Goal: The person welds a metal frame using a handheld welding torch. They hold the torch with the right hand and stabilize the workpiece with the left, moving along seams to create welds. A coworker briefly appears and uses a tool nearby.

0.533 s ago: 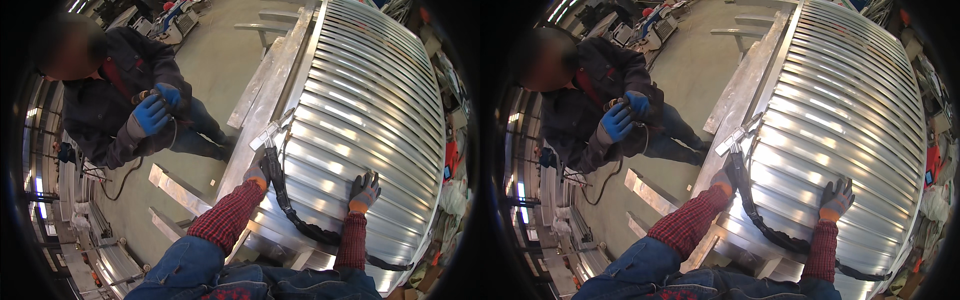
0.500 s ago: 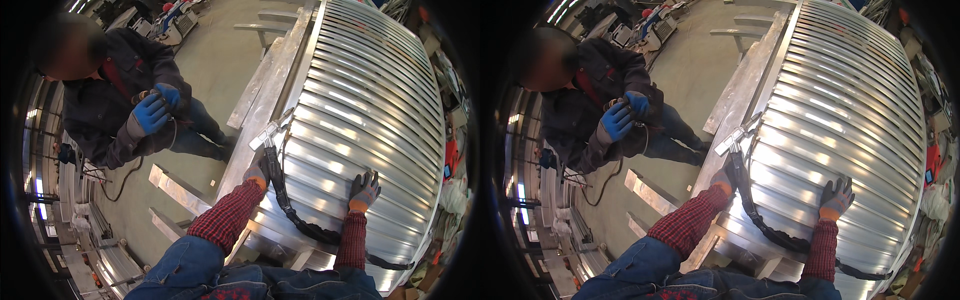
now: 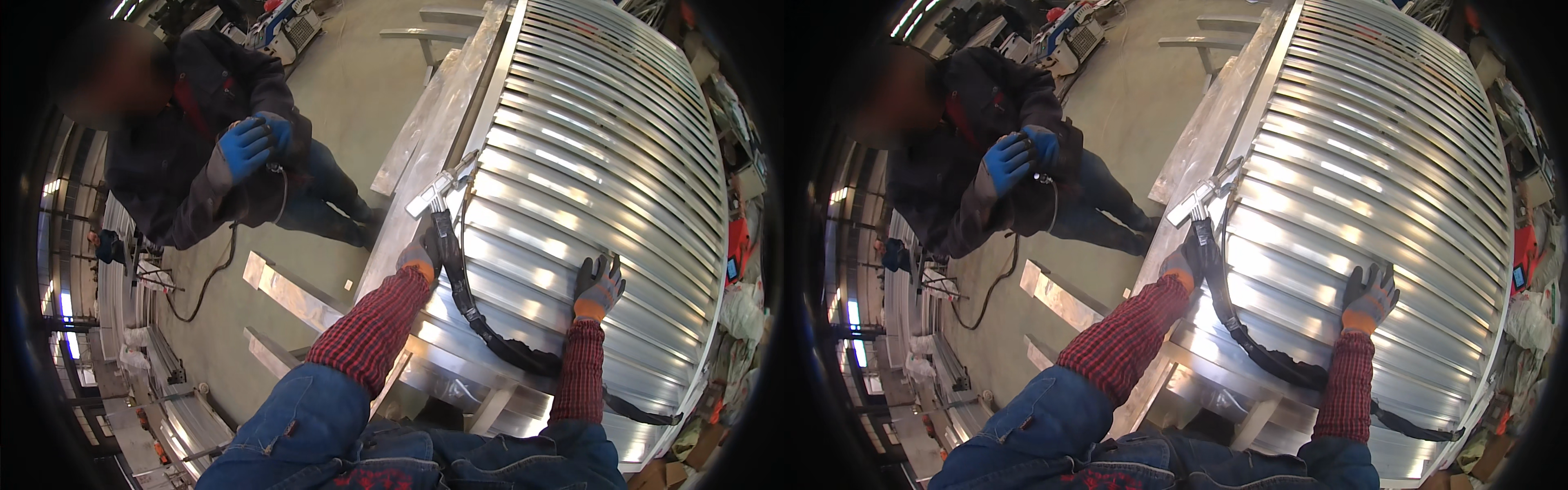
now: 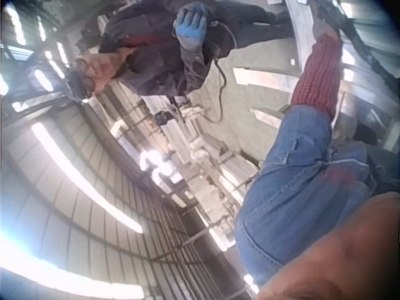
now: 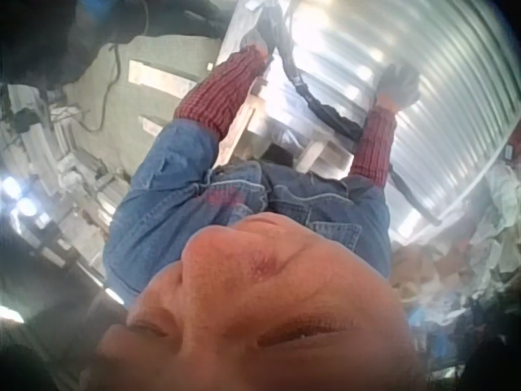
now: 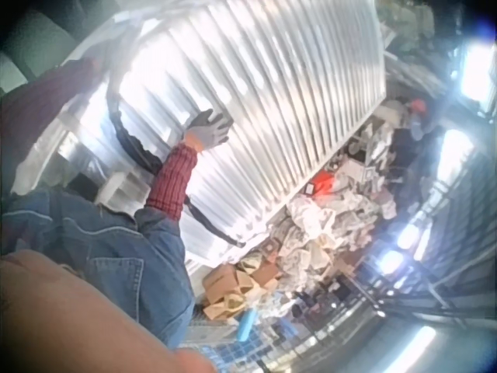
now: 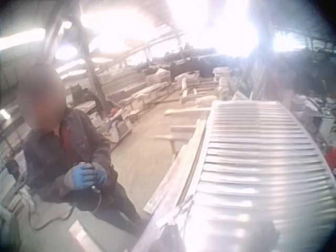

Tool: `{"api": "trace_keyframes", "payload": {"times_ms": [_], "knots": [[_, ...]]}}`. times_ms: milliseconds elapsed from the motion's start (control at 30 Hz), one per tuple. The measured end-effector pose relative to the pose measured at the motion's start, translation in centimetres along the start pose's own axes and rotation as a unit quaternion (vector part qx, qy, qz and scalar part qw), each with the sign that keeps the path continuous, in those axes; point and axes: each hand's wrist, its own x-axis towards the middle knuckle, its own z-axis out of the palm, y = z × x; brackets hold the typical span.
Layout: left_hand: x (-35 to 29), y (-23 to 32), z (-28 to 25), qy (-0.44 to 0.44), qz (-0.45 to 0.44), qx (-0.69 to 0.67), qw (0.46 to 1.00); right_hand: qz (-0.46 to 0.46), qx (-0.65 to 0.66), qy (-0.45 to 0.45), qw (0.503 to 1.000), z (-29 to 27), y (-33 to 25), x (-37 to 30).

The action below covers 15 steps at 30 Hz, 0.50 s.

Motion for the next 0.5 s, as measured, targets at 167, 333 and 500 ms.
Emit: {"api": "trace_keyframes", "payload": {"times_ms": [167,333,500], "knots": [[-0.1,0.8,-0.4,-0.002,-0.025,0.002,1.000,-0.016,0.001,0.016,1.000,0.1,0.2,-0.2],[-0.5,1.1,-1.2,-0.023,-0.020,0.014,0.999,-0.028,-0.004,0.021,0.999,0.2,0.5,-0.1],[-0.3,1.3,-1.0,-0.025,-0.032,0.005,0.999,-0.020,0.004,0.022,1.000,0.8,0.8,0.0]]}}
